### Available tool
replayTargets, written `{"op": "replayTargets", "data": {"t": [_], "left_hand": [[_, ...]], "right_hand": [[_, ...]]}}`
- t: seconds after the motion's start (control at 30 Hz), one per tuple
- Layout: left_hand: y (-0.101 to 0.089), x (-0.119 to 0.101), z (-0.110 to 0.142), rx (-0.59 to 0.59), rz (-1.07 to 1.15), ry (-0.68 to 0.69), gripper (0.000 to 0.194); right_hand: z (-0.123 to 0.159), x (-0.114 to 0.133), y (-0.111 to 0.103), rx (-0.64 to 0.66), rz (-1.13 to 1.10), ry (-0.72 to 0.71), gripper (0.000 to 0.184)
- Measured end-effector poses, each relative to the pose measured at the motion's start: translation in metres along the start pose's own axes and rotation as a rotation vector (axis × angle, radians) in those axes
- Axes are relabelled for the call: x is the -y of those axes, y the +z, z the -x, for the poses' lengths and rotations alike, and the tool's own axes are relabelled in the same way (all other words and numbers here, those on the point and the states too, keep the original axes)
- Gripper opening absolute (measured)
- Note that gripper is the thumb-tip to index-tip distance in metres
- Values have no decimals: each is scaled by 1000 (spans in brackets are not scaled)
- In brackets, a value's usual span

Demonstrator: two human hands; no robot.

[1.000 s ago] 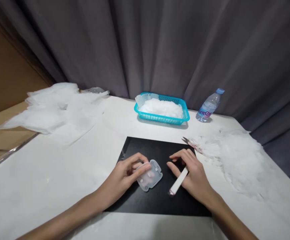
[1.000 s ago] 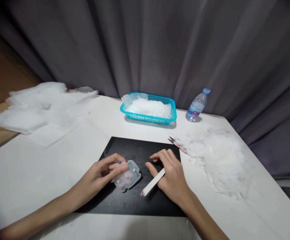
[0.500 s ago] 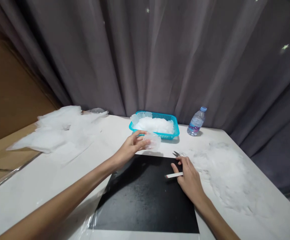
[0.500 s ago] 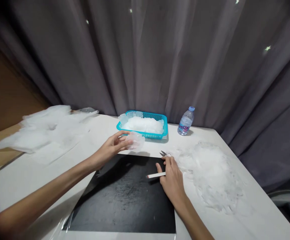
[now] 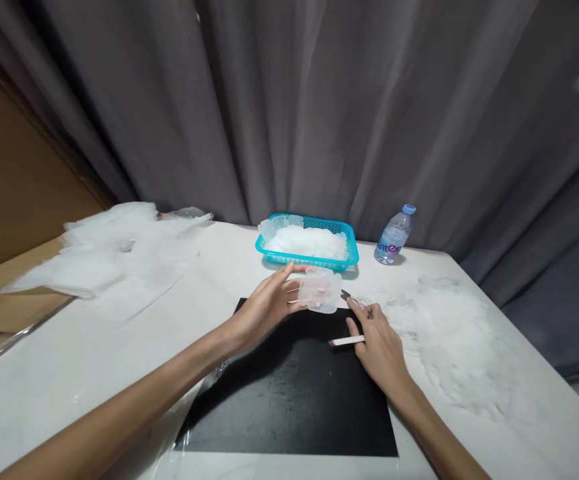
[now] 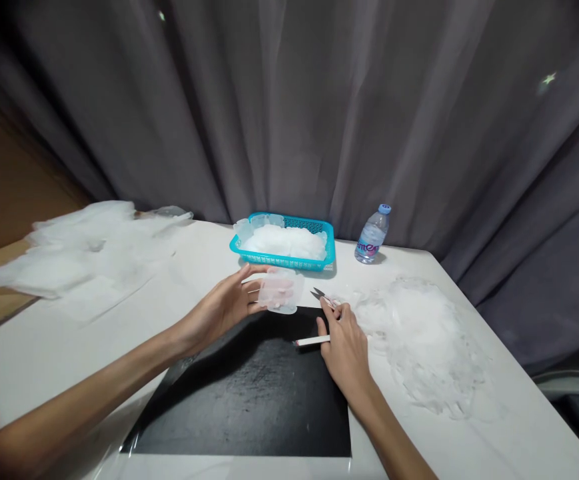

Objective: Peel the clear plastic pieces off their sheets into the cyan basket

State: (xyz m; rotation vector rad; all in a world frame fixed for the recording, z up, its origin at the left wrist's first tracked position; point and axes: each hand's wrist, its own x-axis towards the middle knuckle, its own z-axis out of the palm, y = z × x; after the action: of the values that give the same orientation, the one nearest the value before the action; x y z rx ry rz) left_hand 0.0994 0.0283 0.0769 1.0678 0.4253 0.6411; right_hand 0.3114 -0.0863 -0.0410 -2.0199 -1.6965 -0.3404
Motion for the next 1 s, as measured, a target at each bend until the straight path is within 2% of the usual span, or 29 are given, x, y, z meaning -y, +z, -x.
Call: {"op": "replayTargets", "data": {"t": [0.17, 0.33, 0.6, 0.8, 1.0], "left_hand": [[6, 1, 4, 12, 63, 21, 40], [10, 4, 7, 40, 69, 16, 37], [8, 5, 10, 76, 107, -34, 46], [8, 4, 10, 57, 167, -47, 66], [10, 2, 10, 77, 136, -40, 70]], "right_hand": [[1, 2, -2, 7, 16, 5, 44], [2, 6, -5, 3, -41, 30, 38], [2, 10, -7, -4, -73, -6, 37], [4, 8, -3, -9, -72, -19, 36], [4, 8, -1, 2, -81, -16, 36]]}}
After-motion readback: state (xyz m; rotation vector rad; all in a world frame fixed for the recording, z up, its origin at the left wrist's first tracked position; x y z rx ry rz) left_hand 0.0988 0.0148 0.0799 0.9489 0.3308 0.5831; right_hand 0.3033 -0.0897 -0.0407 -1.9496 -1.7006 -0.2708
